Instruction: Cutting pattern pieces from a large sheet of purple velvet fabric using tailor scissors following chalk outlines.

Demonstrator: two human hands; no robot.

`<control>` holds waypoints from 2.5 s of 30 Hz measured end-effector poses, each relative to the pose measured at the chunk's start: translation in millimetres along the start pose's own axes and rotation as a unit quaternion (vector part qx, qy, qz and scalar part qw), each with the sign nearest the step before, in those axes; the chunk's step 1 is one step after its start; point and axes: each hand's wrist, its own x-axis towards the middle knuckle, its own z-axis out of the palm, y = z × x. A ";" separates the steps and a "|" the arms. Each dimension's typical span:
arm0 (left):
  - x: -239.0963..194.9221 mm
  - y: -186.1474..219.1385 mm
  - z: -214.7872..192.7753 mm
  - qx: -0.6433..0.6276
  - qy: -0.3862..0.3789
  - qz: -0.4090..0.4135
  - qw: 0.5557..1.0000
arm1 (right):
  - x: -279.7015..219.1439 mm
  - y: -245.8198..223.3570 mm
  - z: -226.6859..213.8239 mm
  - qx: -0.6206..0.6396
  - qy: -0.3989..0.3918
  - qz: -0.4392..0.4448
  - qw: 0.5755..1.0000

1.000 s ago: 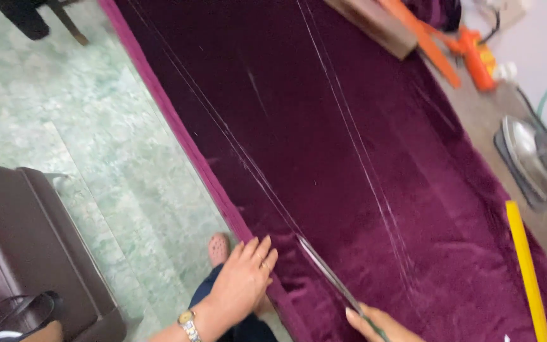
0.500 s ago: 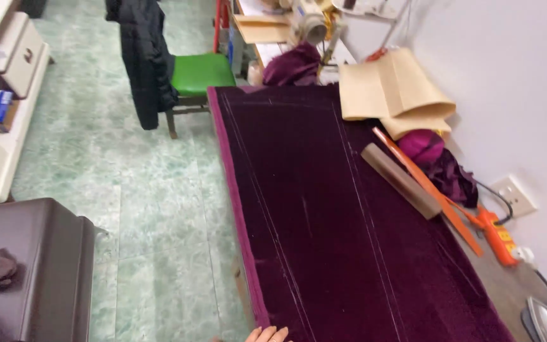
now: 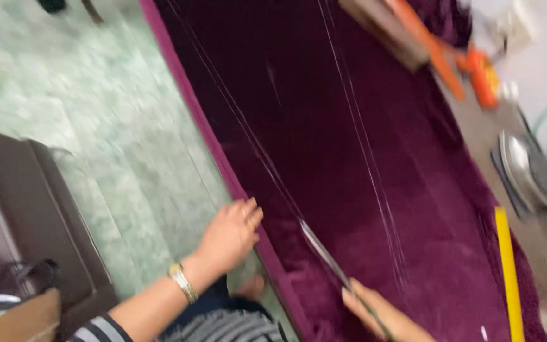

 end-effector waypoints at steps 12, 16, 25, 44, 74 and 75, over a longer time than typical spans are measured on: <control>0.0 19.9 6.3 0.043 -0.058 0.029 0.997 | 45.9 -1.3 -18.5 -0.493 -0.051 -0.152 0.855; -0.8 19.8 0.3 0.046 -0.059 0.034 0.997 | 40.8 -12.0 -4.0 -0.491 -0.059 -0.128 0.860; -1.0 17.4 3.4 0.028 -0.067 0.026 0.997 | 63.6 -8.0 -6.9 -0.523 -0.033 -0.125 0.842; -1.9 15.7 6.7 0.058 -0.069 0.042 0.995 | 76.0 0.0 -16.8 -0.508 -0.029 -0.168 0.845; 21.9 -50.0 -22.8 0.059 -0.035 0.063 0.996 | 48.5 -29.7 13.9 -0.523 -0.025 -0.071 0.849; 21.1 -50.2 -22.7 0.059 -0.040 0.067 0.995 | 50.2 -30.5 17.1 -0.520 -0.016 -0.062 0.852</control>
